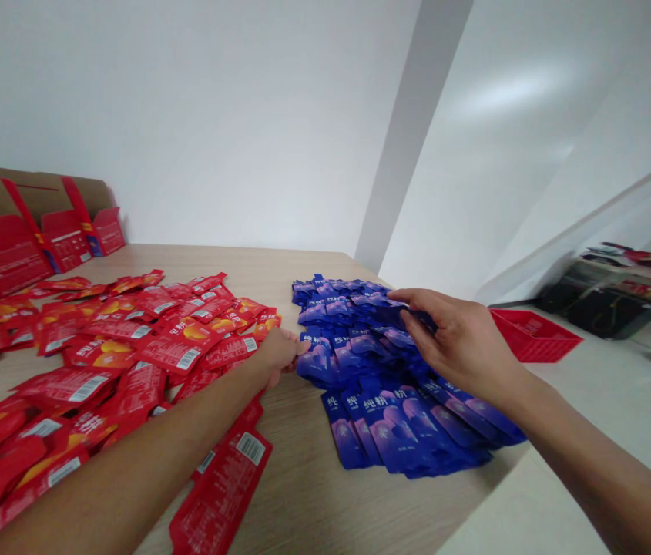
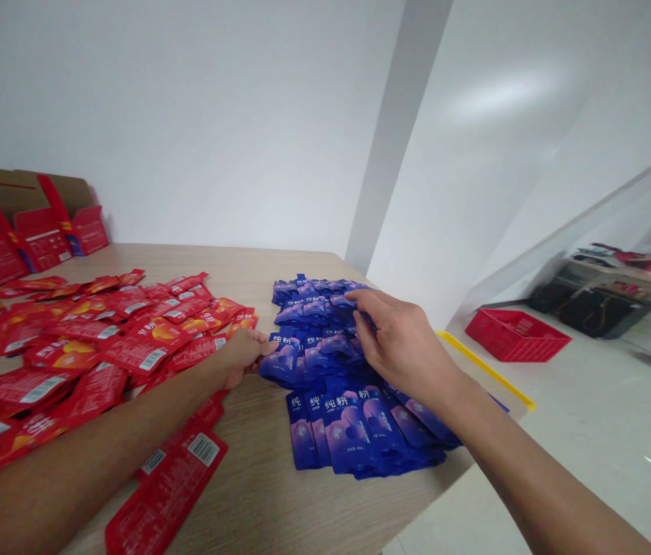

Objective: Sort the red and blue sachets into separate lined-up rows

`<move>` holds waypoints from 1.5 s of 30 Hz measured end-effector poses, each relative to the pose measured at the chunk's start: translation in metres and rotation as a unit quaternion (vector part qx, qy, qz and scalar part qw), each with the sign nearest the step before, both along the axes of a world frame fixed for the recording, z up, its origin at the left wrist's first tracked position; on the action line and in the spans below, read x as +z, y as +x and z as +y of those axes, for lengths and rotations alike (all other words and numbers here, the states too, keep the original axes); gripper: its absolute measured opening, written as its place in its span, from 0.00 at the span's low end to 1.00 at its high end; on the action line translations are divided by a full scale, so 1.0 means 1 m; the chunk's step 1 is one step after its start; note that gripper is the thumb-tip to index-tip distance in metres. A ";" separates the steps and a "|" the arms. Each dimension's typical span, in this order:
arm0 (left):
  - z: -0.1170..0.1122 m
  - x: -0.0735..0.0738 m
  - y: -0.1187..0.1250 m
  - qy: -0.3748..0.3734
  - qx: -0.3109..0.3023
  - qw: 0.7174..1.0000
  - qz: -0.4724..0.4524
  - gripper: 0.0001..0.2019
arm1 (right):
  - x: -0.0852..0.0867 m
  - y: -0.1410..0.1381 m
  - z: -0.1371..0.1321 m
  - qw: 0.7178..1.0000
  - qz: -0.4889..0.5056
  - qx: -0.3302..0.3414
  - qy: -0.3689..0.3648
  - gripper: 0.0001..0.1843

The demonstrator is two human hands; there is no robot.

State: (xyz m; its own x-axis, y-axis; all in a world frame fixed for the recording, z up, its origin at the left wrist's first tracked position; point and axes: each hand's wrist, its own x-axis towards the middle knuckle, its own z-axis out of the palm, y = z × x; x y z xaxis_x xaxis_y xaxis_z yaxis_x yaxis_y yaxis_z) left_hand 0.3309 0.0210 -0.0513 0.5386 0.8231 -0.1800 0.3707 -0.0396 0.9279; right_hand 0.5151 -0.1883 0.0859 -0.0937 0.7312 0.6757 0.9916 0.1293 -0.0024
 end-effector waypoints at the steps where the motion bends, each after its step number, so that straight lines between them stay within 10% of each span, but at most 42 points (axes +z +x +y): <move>1: -0.002 -0.002 0.002 -0.022 -0.006 1.000 0.004 0.14 | 0.000 0.001 0.000 1.000 -0.003 -0.004 -0.015 0.13; 22: -0.018 -0.010 0.029 -0.107 0.022 0.992 -0.060 0.08 | -0.017 0.000 0.010 0.999 -0.020 0.035 -0.024 0.09; 41: -0.020 -0.007 0.040 -0.037 0.030 0.996 -0.079 0.06 | -0.072 -0.008 0.080 0.963 -0.156 -0.016 -0.218 0.06; 45: -0.019 -0.006 0.036 -0.037 0.024 0.996 -0.080 0.03 | -0.077 -0.004 0.070 0.960 -0.151 -0.023 -0.235 0.18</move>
